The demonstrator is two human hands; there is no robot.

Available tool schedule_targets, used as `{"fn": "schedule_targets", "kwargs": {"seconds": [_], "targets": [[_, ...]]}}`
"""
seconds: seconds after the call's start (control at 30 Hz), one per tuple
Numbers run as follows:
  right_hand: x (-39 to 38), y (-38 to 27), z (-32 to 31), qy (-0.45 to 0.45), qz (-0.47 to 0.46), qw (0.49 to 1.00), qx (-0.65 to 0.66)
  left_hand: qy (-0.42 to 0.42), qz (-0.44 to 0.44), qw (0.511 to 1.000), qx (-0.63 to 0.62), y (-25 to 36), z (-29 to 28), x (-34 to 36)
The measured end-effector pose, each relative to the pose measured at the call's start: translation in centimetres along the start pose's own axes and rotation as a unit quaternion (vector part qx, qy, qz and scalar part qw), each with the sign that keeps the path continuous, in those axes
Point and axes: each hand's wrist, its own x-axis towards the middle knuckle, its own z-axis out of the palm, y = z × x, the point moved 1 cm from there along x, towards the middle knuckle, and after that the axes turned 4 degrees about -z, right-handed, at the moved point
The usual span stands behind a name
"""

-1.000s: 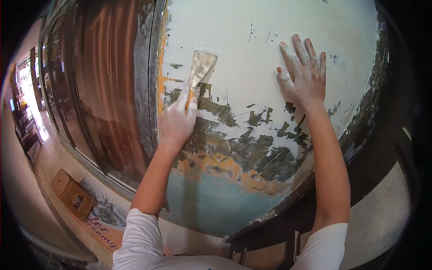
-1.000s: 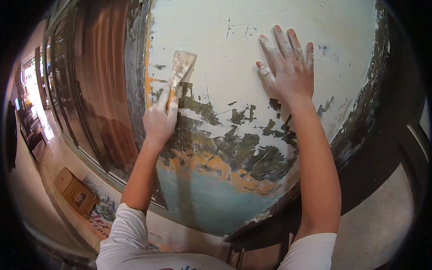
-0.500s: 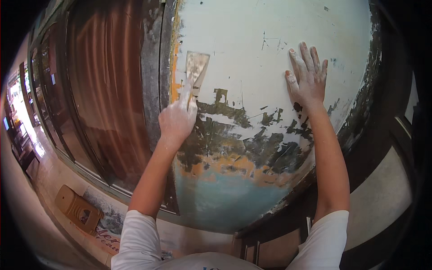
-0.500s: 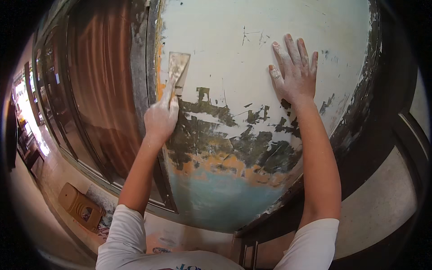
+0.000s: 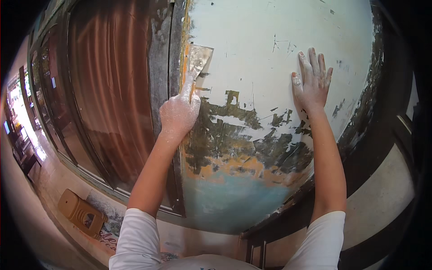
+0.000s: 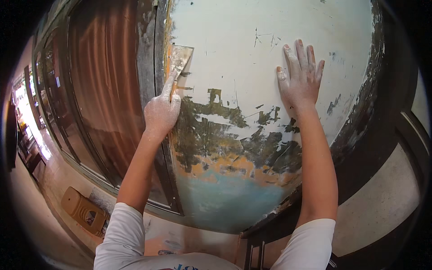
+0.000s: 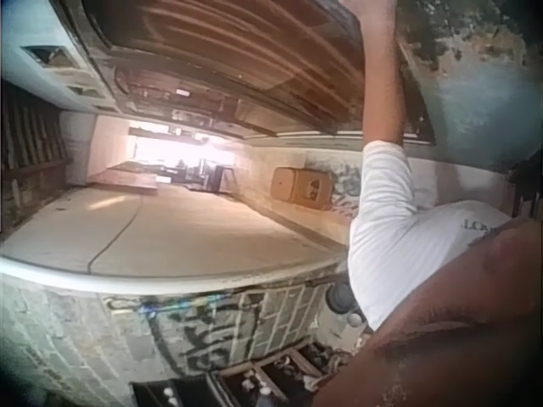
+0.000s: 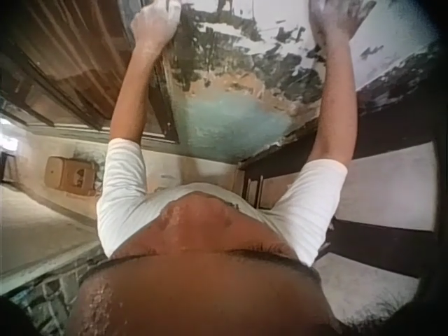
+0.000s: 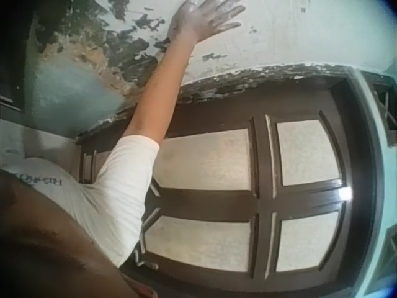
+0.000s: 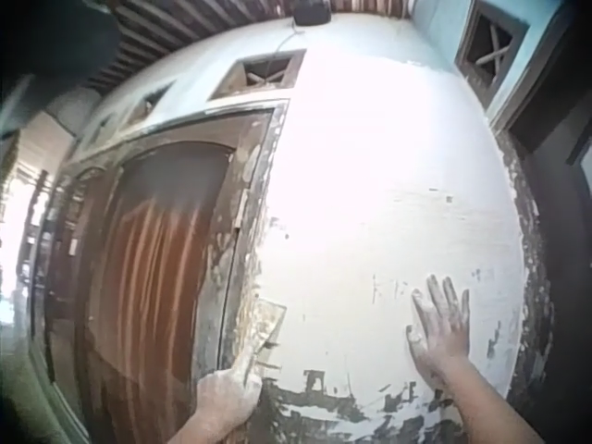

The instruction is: Scraping old paint or plaster off a wall using a putty knife.

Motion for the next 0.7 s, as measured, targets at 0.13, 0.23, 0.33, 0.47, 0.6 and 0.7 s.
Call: {"fn": "schedule_targets", "kwargs": {"seconds": [0.13, 0.23, 0.33, 0.47, 0.6, 0.7], "targets": [[0.0, 0.1, -0.1, 0.006, 0.006, 1.000, -0.006, -0.030, -0.010, 0.999, 0.004, -1.4, 1.9, -3.2], [0.1, -0.1, -0.2, 0.010, 0.002, 1.000, -0.010, -0.027, 0.007, 1.000, 0.006, -1.9, 1.7, -1.9], [0.0, -0.1, 0.2, 0.000, 0.009, 1.000, -0.007, 0.004, 0.020, 1.000, -0.001, 0.1, -1.3, 3.2], [-0.1, -0.4, 0.2, 0.009, 0.011, 1.000, -0.004, -0.002, 0.019, 1.000, -0.002, 0.4, -2.0, 3.6], [-0.4, 0.0, 0.2, 0.012, 0.014, 1.000, -0.009, -0.039, 0.005, 0.999, -0.001, -1.0, 1.5, -1.3], [-0.3, -0.3, 0.2, 0.006, 0.023, 1.000, -0.015, -0.021, 0.022, 1.000, 0.006, -0.5, 0.3, 1.5]]}}
